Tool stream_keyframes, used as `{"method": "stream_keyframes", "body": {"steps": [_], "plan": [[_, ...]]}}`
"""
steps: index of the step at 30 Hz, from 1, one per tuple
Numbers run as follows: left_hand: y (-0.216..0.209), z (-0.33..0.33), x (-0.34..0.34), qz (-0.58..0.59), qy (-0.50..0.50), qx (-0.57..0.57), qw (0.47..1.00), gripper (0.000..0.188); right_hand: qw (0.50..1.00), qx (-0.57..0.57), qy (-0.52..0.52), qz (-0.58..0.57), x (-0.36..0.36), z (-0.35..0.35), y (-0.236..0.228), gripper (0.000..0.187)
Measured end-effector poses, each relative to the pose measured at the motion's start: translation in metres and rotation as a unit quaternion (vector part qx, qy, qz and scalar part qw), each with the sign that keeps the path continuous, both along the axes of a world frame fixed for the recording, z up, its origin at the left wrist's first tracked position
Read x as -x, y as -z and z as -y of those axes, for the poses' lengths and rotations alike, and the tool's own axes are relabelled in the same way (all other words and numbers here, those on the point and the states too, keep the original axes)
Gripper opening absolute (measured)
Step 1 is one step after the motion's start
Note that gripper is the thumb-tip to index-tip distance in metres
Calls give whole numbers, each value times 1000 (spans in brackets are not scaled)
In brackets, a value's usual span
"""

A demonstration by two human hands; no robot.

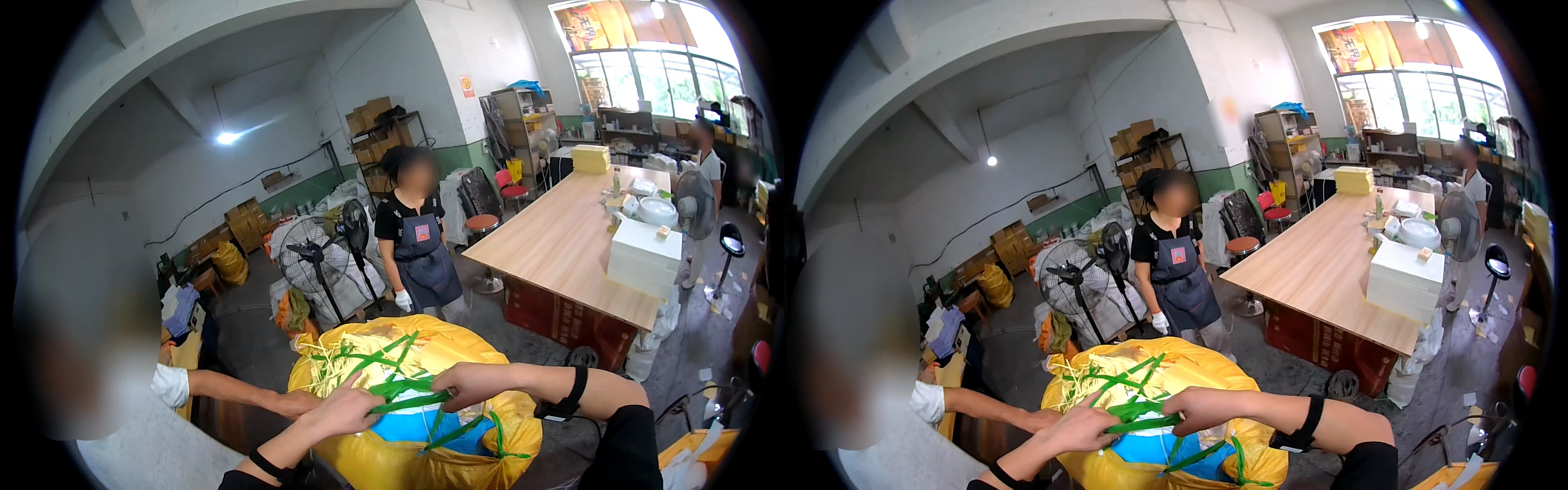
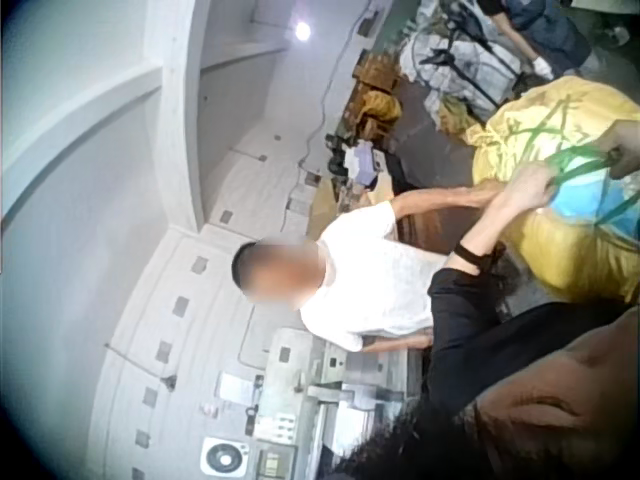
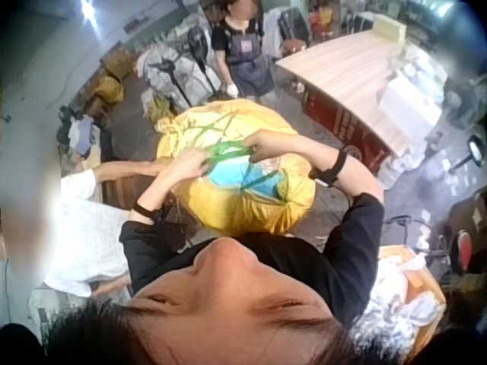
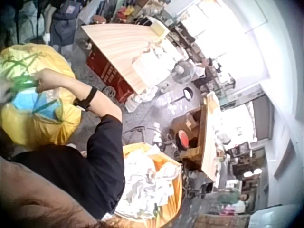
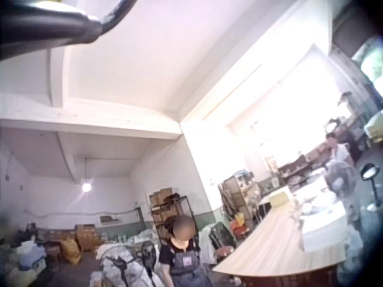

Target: The person secures a large yellow sack filled with straw-like material using green plastic straps. They wrap the straps around the sack multiple times, pull them tight, and tie knots to ensure the contents are contained. The task is performed in a workshop environment with other workers visible in the background.

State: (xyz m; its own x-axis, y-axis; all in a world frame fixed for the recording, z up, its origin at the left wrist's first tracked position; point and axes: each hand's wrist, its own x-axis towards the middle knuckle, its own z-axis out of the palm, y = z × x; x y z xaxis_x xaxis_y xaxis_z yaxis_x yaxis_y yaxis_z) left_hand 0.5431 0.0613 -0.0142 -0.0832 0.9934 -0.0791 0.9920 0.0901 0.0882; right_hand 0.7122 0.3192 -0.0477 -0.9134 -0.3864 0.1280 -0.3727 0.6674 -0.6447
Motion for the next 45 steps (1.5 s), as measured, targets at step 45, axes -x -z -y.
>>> {"method": "stream_keyframes", "body": {"steps": [45], "plan": [[111,-106,-46,176,-100,-85,976,21,851,215,409,249,-325,-123,49,22]]}}
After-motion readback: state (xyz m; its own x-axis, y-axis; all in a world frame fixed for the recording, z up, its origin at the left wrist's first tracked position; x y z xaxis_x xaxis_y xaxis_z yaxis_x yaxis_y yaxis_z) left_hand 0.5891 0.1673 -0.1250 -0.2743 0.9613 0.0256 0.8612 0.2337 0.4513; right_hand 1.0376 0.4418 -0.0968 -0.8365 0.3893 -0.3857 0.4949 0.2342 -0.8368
